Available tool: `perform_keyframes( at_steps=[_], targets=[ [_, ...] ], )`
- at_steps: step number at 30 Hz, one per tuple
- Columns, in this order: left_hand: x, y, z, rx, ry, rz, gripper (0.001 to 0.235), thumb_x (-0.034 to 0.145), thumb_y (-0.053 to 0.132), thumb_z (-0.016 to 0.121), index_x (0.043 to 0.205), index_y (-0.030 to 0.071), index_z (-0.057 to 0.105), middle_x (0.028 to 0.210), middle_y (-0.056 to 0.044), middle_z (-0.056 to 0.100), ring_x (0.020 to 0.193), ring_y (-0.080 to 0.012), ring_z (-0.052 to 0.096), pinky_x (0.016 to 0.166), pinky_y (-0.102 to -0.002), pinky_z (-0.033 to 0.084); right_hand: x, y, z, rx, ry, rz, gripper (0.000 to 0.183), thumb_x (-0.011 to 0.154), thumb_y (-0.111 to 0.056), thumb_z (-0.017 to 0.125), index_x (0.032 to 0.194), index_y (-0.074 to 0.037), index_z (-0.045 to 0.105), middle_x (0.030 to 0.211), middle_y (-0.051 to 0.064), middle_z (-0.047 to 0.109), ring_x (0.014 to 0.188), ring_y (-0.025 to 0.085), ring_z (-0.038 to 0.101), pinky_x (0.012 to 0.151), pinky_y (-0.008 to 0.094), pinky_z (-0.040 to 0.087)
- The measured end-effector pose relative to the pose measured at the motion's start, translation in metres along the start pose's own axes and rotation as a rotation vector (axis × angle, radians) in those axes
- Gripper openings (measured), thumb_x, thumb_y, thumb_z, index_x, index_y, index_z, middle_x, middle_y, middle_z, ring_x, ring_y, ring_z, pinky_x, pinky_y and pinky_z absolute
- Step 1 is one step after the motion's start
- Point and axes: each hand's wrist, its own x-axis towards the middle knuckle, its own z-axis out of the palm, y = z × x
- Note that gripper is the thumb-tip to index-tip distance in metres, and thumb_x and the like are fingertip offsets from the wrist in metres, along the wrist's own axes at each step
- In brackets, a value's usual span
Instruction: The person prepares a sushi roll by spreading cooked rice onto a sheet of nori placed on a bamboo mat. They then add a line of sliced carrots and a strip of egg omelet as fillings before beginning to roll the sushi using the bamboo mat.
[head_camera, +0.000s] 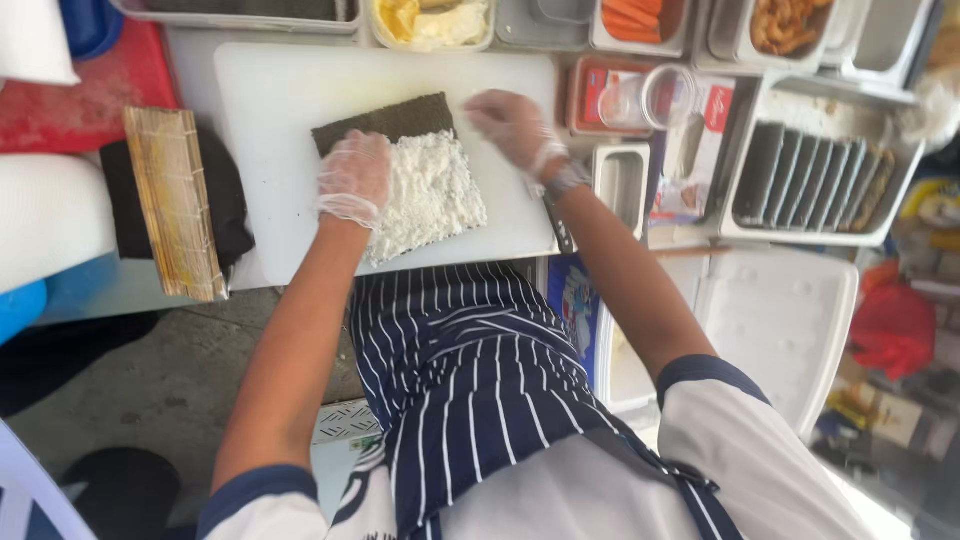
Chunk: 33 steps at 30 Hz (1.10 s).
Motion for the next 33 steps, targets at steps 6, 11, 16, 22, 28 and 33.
perform_keyframes(
  at_steps=[6, 11, 16, 22, 28, 33],
  targets=[
    [0.023, 0.019, 0.009, -0.008, -0.055, 0.156, 0.018, 0.097, 0.016, 0.057, 0.102, 0.008, 0.073, 0.107, -0.017, 0.072, 0.098, -0.0336, 0.072, 0.076, -0.047, 0.059, -0.131, 0.065, -0.014, 0.169, 0.295, 0.390, 0.025, 0.099, -0.023, 0.071, 0.112, -0.003, 0.075, 0.095, 0.009, 0.074, 0.083, 0.015, 0.067, 0.073, 0.029, 0.054],
    [0.003, 0.007, -0.016, 0.036, -0.230, 0.245, 0.019, 0.099, 0.011, 0.056, 0.097, 0.005, 0.074, 0.108, -0.017, 0.073, 0.097, -0.0314, 0.075, 0.074, -0.043, 0.062, -0.188, 0.070, 0.059, 0.464, 0.212, 0.418, 0.029, 0.091, -0.019, 0.070, 0.112, 0.000, 0.073, 0.097, 0.007, 0.074, 0.084, 0.014, 0.068, 0.075, 0.026, 0.057],
    [0.001, 0.010, 0.010, 0.055, -0.044, 0.452, 0.021, 0.092, 0.015, 0.058, 0.104, 0.005, 0.071, 0.107, -0.018, 0.070, 0.095, -0.0323, 0.073, 0.073, -0.045, 0.060, -0.190, 0.023, 0.103, 0.477, 0.248, 0.398, 0.033, 0.094, -0.026, 0.069, 0.112, 0.001, 0.074, 0.097, 0.007, 0.076, 0.085, 0.016, 0.068, 0.080, 0.028, 0.058],
    [0.030, 0.026, 0.019, 0.190, -0.361, 0.434, 0.024, 0.104, 0.019, 0.052, 0.116, 0.006, 0.069, 0.118, -0.019, 0.068, 0.105, -0.0344, 0.072, 0.081, -0.048, 0.060, -0.168, -0.023, 0.113, 0.098, 0.324, 0.449, 0.028, 0.095, -0.030, 0.070, 0.107, -0.005, 0.074, 0.095, 0.007, 0.077, 0.084, 0.015, 0.073, 0.079, 0.031, 0.058],
    [0.022, 0.021, 0.008, 0.064, -0.180, 0.621, 0.022, 0.091, 0.010, 0.061, 0.111, 0.004, 0.070, 0.116, -0.021, 0.069, 0.103, -0.0354, 0.071, 0.082, -0.047, 0.060, -0.085, -0.003, 0.117, -0.076, 0.291, 0.449, 0.019, 0.093, -0.027, 0.072, 0.096, -0.009, 0.076, 0.090, 0.010, 0.079, 0.079, 0.018, 0.075, 0.078, 0.033, 0.058],
    [0.047, 0.065, 0.060, -0.042, -0.239, 0.256, 0.023, 0.097, 0.013, 0.060, 0.112, 0.003, 0.073, 0.116, -0.023, 0.071, 0.104, -0.0351, 0.072, 0.085, -0.045, 0.060, -0.048, 0.020, 0.127, -0.031, 0.383, 0.455, 0.017, 0.087, -0.024, 0.075, 0.090, -0.007, 0.078, 0.083, 0.013, 0.078, 0.075, 0.020, 0.075, 0.076, 0.035, 0.059]
  ],
)
